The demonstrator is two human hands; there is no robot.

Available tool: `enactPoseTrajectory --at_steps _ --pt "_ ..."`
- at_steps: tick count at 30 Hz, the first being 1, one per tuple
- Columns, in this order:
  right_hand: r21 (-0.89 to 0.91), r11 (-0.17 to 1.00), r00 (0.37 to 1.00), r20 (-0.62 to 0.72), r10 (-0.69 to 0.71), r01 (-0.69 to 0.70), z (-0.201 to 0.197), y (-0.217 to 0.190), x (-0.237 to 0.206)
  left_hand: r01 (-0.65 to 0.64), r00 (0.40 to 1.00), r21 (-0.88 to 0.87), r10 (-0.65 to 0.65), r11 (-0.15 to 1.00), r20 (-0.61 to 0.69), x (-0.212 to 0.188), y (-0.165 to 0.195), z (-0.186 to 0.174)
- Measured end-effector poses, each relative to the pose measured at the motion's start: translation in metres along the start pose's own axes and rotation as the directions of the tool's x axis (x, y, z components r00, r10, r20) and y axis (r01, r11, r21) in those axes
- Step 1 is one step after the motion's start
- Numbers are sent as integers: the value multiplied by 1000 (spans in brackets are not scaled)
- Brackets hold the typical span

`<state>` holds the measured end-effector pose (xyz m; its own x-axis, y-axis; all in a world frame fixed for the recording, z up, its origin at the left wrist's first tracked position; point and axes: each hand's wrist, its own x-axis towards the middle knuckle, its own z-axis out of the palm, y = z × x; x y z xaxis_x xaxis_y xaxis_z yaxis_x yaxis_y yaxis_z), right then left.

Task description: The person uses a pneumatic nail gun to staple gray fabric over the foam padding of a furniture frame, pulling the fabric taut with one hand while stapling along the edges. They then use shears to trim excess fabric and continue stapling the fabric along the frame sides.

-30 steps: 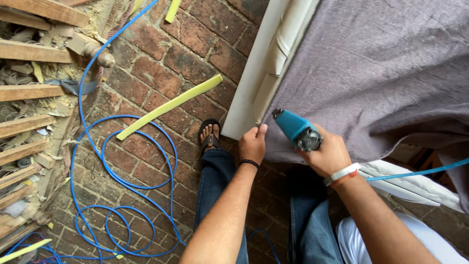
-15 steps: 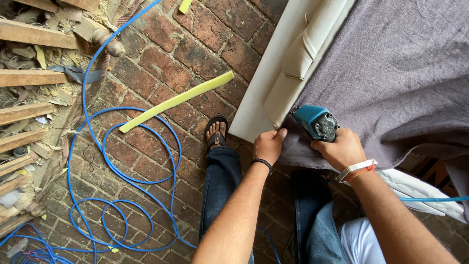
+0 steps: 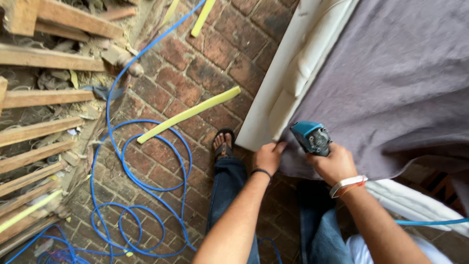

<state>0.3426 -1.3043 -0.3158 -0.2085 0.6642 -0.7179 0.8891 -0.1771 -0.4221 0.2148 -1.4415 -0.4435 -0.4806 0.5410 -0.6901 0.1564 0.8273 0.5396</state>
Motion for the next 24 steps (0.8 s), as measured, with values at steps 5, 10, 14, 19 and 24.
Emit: enactPoseTrajectory --at_steps 5,10,14,19,24 --pt "61 994 995 -48 -87 89 -95 -4 -14 -53 971 54 65 997 -230 -15 32 -24" --pt "72 971 972 -81 -221 227 -193 -11 25 -272 912 48 273 961 -306 16 119 -18" --pt "117 974 968 -187 -169 193 -222 -21 88 -376 877 96 388 922 -285 74 193 7" --pt "173 985 976 -216 15 23 -243 -44 174 -487 837 179 516 855 -184 139 262 12" --pt "364 918 955 -295 -44 154 -260 -71 234 -522 826 125 536 844 -174 180 324 13"
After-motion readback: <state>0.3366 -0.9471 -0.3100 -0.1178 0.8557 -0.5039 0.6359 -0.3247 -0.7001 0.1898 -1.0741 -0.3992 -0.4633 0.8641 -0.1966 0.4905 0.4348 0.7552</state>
